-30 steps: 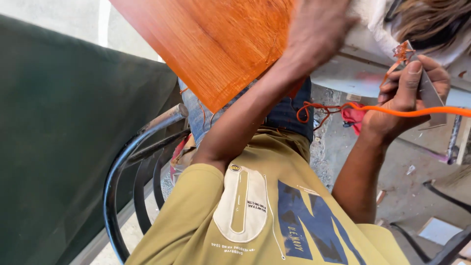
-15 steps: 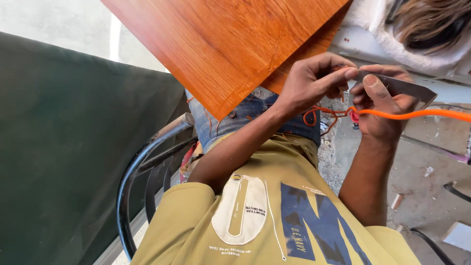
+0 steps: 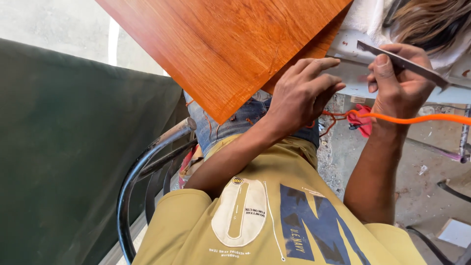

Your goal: Scraping the edges of wood panels with a hand tool to smooth them.

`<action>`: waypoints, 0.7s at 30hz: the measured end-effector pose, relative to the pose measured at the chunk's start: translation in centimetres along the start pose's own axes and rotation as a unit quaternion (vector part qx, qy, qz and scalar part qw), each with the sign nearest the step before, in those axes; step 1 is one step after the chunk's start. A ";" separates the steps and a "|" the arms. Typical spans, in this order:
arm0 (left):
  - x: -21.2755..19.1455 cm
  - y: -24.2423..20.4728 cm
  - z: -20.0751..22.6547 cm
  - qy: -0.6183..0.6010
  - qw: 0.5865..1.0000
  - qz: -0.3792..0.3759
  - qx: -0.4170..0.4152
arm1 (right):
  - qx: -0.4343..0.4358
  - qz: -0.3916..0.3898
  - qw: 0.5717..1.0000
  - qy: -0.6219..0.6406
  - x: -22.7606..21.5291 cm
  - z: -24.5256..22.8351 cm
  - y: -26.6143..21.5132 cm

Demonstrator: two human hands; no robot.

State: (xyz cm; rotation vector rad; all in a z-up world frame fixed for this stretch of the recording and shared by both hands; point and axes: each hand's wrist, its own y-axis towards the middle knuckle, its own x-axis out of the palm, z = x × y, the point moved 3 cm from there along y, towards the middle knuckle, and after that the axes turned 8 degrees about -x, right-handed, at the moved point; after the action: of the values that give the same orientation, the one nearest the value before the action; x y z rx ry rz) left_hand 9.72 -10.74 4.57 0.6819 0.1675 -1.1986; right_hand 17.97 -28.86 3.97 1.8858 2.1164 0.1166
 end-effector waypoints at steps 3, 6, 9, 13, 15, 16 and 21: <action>-1.1 0.8 0.6 0.017 0.998 0.047 0.031 | -0.041 -0.063 0.997 -0.010 0.4 0.2 2.4; -0.7 -1.0 -0.9 0.030 0.999 -0.018 0.029 | -0.056 -0.080 0.995 0.001 1.6 2.1 5.9; -1.1 -3.4 -1.9 -0.036 0.994 -0.100 0.017 | -0.053 -0.077 0.995 -0.018 2.8 5.0 9.8; -3.7 -5.5 -0.7 -0.121 0.992 0.014 -0.020 | -0.044 -0.065 0.995 -0.062 3.2 7.2 12.3; -4.9 -7.0 -1.3 -0.111 0.992 0.033 -0.048 | -0.043 -0.062 0.995 -0.070 3.3 8.1 12.7; -5.6 -7.7 -1.7 -0.100 0.991 0.053 -0.073 | -0.043 -0.060 0.995 -0.073 3.5 8.4 13.1; -6.2 -12.0 -5.5 -0.065 0.979 0.079 -0.176 | -0.046 -0.055 0.993 -0.091 4.2 10.1 14.4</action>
State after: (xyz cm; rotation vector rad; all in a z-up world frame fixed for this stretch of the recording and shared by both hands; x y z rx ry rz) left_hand -2.13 -5.00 -1.69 0.2992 0.2055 -1.0238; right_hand 34.12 -24.19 -2.59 1.6588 2.0495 0.0165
